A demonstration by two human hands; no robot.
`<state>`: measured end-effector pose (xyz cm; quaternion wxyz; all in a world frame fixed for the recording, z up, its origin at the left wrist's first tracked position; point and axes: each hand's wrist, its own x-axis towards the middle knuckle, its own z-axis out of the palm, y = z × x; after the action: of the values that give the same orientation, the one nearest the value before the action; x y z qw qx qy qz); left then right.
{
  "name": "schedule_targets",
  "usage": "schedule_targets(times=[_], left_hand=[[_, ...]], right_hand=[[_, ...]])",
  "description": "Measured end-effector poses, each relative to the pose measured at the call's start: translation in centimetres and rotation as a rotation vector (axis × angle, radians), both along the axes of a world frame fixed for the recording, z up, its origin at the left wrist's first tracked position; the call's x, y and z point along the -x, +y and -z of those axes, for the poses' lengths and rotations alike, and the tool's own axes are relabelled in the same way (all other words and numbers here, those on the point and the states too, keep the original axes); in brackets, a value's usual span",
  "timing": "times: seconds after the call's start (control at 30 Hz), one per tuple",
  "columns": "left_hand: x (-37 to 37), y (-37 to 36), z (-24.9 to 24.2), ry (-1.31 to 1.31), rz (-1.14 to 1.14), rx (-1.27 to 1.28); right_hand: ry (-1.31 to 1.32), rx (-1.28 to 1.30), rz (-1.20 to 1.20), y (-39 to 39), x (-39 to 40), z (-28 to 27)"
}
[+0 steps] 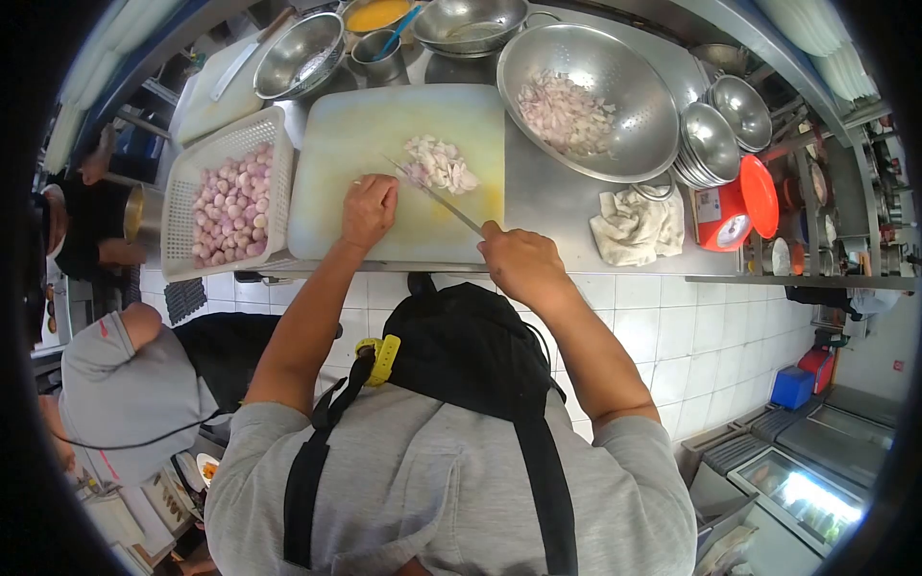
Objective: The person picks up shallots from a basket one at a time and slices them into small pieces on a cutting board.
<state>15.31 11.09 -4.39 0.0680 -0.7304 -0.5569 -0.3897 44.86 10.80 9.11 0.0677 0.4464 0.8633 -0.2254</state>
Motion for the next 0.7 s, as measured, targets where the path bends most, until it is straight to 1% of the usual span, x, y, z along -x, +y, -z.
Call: schedule_targets(times=[0.07,0.17,0.27,0.37,0.47,0.57,0.7], left_hand=[[0.0,0.2,-0.1,-0.016,-0.007,-0.03],[-0.1,0.2,0.0,-0.101,-0.029,0.025],[-0.5,0.6,-0.8,-0.294,-0.096,0.216],[-2.1,1.6,-2.8,-0.239,-0.038,0.228],[-2.9,2.7,-3.9,-0.005,-0.093,0.39],[-3.2,3.3,-4.1,0.046,-0.13,0.48],[-3.1,3.3,-3.8,-0.112,-0.164,0.395]], right_hand=[[0.029,-0.017,0.011,-0.1,-0.4,-0.4],[0.063,-0.046,0.048,-0.3,-0.6,-0.6],[0.127,-0.033,0.151,-0.3,-0.8,-0.4],[0.133,-0.034,0.202,-0.1,-1.2,0.1],[0.133,-0.032,0.224,-0.1,-1.5,0.8],[0.14,-0.032,0.233,-0.4,-1.5,1.0],[0.16,-0.027,0.24,-0.7,-1.6,1.1]])
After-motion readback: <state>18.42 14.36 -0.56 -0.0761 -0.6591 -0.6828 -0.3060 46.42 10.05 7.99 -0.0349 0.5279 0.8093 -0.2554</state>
